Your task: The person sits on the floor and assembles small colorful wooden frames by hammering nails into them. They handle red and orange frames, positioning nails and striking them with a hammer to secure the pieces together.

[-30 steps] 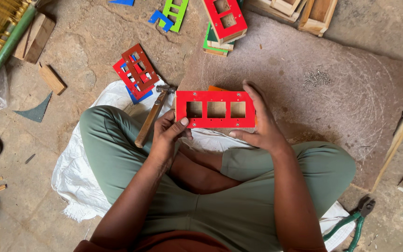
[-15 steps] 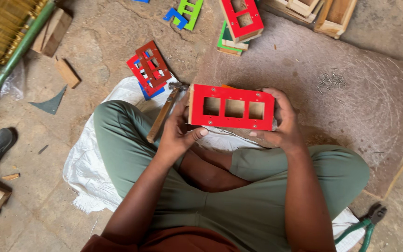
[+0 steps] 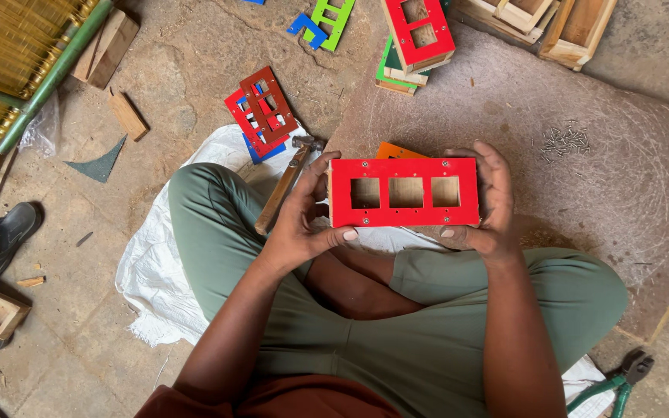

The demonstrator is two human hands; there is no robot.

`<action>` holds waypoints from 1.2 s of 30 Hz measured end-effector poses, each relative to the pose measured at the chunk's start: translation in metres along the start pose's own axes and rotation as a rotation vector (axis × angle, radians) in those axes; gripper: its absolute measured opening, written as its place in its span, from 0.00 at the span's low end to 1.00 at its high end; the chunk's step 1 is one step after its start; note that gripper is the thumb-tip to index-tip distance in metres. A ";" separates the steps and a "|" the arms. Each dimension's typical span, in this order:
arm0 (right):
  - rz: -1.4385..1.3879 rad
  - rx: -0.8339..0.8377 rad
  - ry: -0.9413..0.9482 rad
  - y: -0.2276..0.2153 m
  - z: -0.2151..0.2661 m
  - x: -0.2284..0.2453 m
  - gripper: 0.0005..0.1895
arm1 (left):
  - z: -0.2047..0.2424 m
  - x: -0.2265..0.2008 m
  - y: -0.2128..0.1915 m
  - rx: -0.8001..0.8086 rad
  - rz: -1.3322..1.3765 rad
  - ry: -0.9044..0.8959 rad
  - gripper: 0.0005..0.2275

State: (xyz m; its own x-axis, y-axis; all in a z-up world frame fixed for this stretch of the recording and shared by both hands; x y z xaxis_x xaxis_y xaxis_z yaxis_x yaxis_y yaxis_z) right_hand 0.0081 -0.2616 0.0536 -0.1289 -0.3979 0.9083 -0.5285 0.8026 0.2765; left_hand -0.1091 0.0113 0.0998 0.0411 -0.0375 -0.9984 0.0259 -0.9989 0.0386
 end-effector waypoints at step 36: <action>-0.064 0.033 0.091 -0.018 0.011 -0.003 0.55 | 0.007 0.012 0.005 0.000 0.119 0.097 0.48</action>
State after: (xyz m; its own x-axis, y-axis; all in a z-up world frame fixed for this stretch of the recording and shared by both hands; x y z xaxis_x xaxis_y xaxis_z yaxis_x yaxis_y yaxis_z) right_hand 0.0091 -0.2795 0.0428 -0.0180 -0.4047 0.9143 -0.5609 0.7611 0.3259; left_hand -0.1149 0.0061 0.0877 0.1399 -0.1529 -0.9783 0.0152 -0.9876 0.1565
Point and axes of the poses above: each hand's wrist, its own z-axis away from the middle knuckle, its own y-axis out of the palm, x = y × z, the point moved 2 cm from there along -z, towards the middle knuckle, and after that the axes turned 2 degrees about -x, right-handed, at the moved point
